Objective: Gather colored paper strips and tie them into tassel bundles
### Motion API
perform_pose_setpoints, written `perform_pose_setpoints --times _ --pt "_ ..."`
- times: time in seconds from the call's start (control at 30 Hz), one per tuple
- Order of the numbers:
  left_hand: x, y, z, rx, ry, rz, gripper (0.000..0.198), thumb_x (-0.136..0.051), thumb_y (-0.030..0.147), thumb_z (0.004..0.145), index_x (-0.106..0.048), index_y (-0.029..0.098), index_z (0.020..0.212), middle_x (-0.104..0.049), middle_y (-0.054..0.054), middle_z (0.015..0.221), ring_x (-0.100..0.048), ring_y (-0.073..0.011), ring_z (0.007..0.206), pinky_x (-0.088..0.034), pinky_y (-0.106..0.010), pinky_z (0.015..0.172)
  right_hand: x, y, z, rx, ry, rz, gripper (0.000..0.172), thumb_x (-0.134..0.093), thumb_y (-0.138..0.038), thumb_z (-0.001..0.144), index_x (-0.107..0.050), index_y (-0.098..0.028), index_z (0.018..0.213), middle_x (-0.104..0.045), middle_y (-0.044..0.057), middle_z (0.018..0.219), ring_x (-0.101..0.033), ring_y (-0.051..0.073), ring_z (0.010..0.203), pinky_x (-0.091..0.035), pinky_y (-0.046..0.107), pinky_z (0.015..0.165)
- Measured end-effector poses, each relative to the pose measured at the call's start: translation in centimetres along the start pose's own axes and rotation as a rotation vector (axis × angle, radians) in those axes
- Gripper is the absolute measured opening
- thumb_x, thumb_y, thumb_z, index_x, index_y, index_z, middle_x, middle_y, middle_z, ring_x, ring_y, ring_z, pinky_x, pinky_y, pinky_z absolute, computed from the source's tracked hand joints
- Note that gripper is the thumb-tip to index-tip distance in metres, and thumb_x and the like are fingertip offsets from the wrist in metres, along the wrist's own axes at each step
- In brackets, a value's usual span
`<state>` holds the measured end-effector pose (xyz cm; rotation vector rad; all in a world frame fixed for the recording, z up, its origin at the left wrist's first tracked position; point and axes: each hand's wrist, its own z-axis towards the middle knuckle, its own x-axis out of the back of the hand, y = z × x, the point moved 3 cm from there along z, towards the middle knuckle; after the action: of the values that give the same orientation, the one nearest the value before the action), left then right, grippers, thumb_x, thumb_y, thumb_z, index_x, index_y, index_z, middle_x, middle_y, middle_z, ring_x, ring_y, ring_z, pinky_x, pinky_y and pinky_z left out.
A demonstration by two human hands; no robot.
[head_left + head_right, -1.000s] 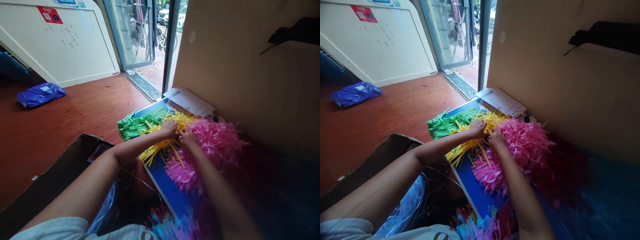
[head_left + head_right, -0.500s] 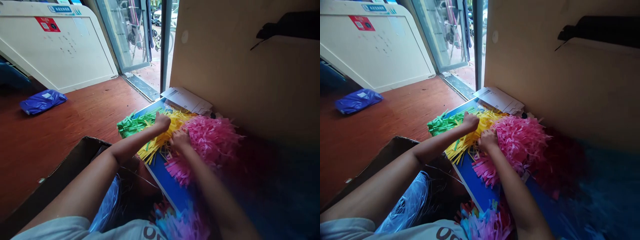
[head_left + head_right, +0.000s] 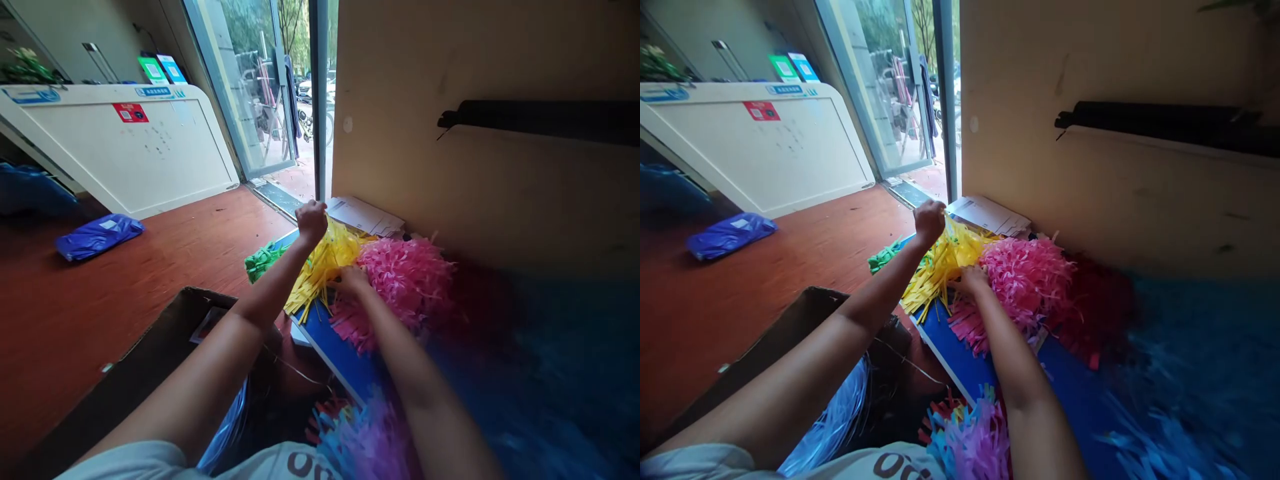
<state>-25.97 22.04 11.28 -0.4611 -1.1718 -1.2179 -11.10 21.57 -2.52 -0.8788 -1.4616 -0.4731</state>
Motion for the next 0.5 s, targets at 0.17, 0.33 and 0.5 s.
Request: perform_pose_setpoints --times 0.17,0.33,0.5 --pt "6.3 2.2 3.8 -0.052 0.241 -0.080 0.039 -0.044 0.012 0.092 -0.065 0.018 0.125 -0.063 -0.013 0.121 -0.060 -0.0243 0.112 -0.045 -0.036 0.098 2.0 -0.8 -2.3 0.025 0.093 0.047 0.044 -0.071 -0.048 0.079 -0.072 -0.018 0.111 -0.069 0.016 0.119 -0.057 0.034 0.118 -0.038 0.048 0.105" --pt "7.0 8.9 0.1 -0.589 0.078 0.087 0.031 -0.052 0.022 0.094 -0.072 0.022 0.118 -0.063 -0.012 0.131 -0.058 -0.0299 0.119 -0.042 -0.048 0.105 6.1 -2.1 -8.0 -0.017 0.435 0.187 0.048 -0.035 -0.021 0.097 -0.051 -0.018 0.142 -0.062 0.011 0.133 -0.057 0.020 0.121 -0.041 0.034 0.106" --pt "5.0 13.9 -10.4 -1.007 -0.106 0.062 0.050 -0.054 0.017 0.092 -0.055 0.023 0.141 -0.055 -0.011 0.147 -0.049 -0.0266 0.137 -0.029 -0.049 0.120 8.2 -0.2 -12.2 -0.088 0.691 0.399 0.056 -0.020 -0.013 0.095 -0.045 -0.017 0.145 -0.071 0.011 0.109 -0.067 0.022 0.097 -0.054 0.038 0.085"
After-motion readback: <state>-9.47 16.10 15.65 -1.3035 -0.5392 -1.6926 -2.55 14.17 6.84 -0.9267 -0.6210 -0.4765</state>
